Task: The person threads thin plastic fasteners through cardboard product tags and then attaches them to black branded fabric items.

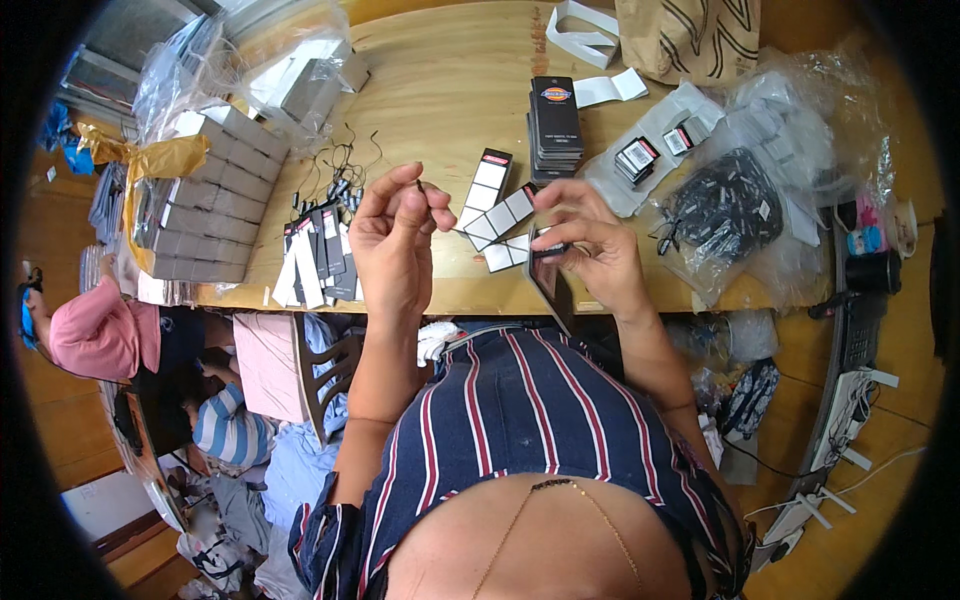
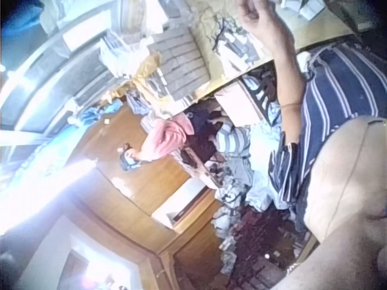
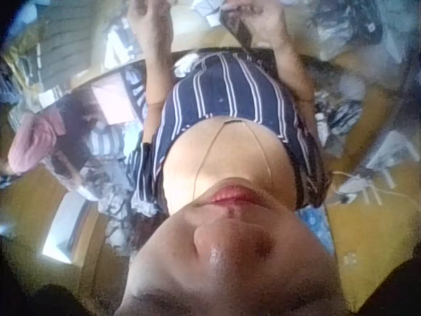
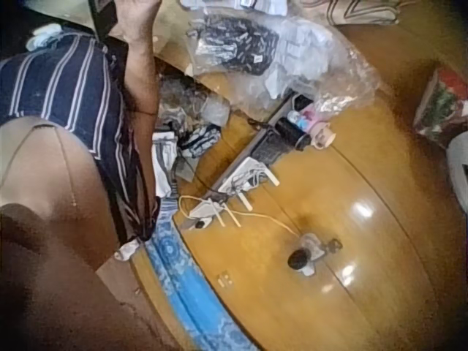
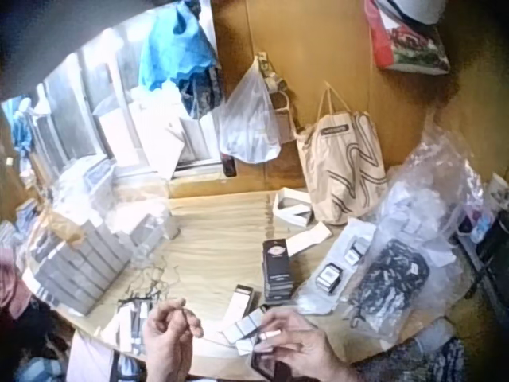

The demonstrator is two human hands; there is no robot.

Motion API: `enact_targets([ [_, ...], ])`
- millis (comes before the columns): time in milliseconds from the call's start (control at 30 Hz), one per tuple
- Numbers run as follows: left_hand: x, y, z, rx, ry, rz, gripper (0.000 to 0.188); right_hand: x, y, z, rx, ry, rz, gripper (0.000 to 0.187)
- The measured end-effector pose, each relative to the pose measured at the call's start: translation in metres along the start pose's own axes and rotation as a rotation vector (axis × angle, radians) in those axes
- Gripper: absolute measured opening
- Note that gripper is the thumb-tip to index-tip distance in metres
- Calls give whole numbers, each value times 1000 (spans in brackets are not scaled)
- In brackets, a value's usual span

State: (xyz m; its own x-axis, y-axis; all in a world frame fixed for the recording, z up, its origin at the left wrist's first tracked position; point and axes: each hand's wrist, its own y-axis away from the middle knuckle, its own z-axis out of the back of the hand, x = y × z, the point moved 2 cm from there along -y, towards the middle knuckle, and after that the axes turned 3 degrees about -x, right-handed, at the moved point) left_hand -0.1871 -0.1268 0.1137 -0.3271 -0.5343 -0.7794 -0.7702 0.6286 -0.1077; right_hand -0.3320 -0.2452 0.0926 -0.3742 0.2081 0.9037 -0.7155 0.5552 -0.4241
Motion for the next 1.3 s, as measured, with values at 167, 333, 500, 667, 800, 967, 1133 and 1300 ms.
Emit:
enact_targets([
  [167,-11,10,3,132,-175,44,11,15,0,-8,-113,78,-88,18],
  [333,-15,8,2,264,-386,7,10,21,-3,-26,-39,-302,-211,16],
  [500,-23,5,2,403,-530,-80,13,22,-4,-38,-92,-169,-278,15],
  [667,-26,5,5,387,-550,-20,25,25,-10,-49,-81,-205,-266,16],
  [800,-27,3,8,403,-577,4,35,16,-10,-54,-82,-343,-322,15],
  [967,-26,1,9,386,-552,54,36,11,-12,-56,-83,-438,-379,16],
  [1133,-24,4,3,386,-613,30,36,12,-11,-50,-112,-326,-343,14],
  [1300,-17,6,-6,411,-650,44,36,23,-11,-38,-118,-135,-360,12],
])
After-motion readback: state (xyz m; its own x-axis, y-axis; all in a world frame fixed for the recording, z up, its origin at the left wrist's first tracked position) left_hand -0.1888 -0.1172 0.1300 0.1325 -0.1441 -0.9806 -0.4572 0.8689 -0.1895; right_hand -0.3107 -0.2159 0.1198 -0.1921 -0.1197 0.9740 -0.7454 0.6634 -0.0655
